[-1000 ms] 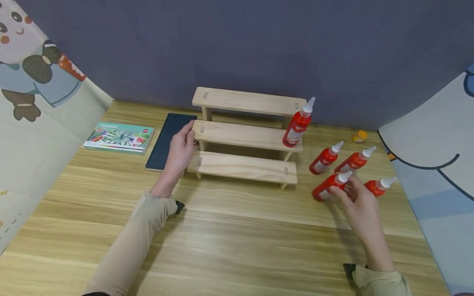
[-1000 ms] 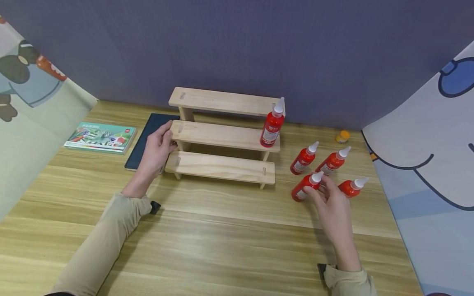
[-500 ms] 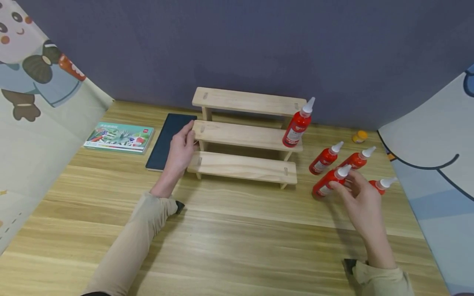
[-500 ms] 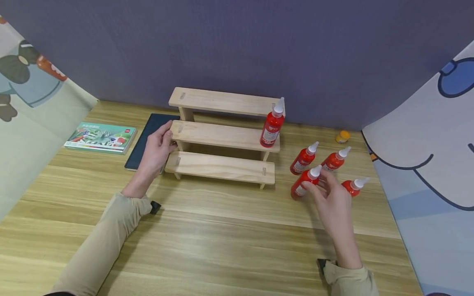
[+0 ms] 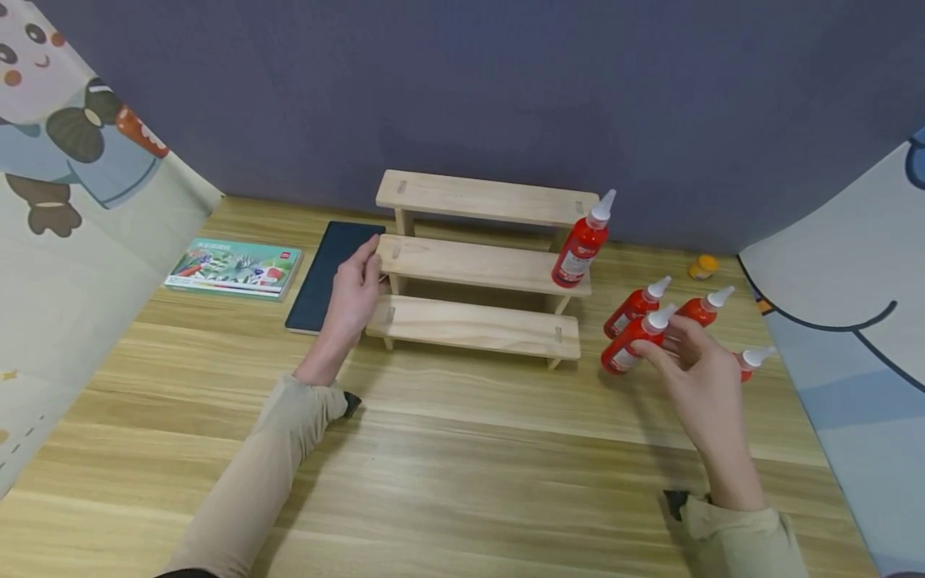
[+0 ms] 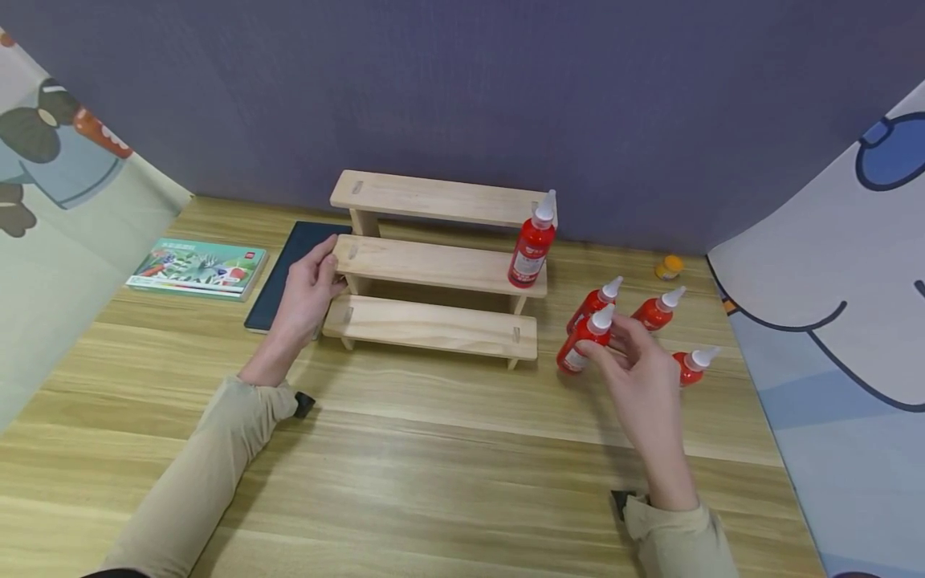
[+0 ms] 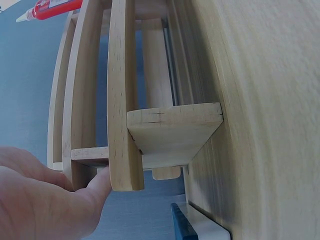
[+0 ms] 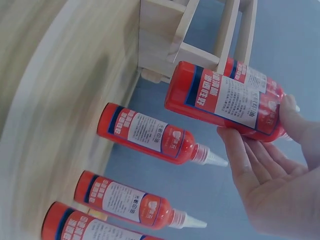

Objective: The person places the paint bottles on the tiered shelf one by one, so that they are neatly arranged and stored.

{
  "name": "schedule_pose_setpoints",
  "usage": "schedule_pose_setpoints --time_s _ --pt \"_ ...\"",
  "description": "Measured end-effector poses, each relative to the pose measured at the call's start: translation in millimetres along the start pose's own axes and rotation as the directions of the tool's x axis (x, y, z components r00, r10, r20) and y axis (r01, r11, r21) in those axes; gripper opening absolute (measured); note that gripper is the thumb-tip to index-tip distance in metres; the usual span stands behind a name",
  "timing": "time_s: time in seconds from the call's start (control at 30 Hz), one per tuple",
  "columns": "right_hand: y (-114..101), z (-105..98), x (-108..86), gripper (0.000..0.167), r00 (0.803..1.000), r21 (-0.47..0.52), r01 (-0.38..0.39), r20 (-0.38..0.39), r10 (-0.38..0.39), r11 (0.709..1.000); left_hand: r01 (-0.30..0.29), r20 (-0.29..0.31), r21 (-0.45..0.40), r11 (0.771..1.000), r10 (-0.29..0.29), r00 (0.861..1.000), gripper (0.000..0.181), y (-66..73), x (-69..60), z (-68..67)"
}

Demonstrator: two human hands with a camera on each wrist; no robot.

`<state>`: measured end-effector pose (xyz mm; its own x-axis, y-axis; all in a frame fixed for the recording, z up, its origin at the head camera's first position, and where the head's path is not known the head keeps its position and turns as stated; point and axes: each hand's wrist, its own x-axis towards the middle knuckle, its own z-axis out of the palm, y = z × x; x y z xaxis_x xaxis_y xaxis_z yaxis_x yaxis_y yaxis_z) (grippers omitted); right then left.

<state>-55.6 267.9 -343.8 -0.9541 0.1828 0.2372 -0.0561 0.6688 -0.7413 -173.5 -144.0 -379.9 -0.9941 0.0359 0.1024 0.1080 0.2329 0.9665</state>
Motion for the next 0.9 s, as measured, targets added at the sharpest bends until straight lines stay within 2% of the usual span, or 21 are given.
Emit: schedule_pose_setpoints --time_s 0.37,0.63,0.9 --pt "-17.4 6.3 7.8 0.048 1.0 0.056 -0.025 -0.016 0.026 0.998 0.006 0.001 -0.008 1.0 -0.006 1.0 0.052 0.3 -0.7 -1.2" --pt "-34.4 15.5 15.1 0.05 0.997 0.117 -0.08 -0.013 0.082 0.99 0.001 -0.001 -0.005 1.0 -0.001 1.0 0.052 -0.1 -0.9 -1.3" --pt "-50.3 23.0 21.6 0.048 0.999 0.153 -0.045 -0.016 0.048 0.987 -0.004 -0.005 -0.002 1.0 0.004 1.0 0.051 0.4 -0.9 -0.3"
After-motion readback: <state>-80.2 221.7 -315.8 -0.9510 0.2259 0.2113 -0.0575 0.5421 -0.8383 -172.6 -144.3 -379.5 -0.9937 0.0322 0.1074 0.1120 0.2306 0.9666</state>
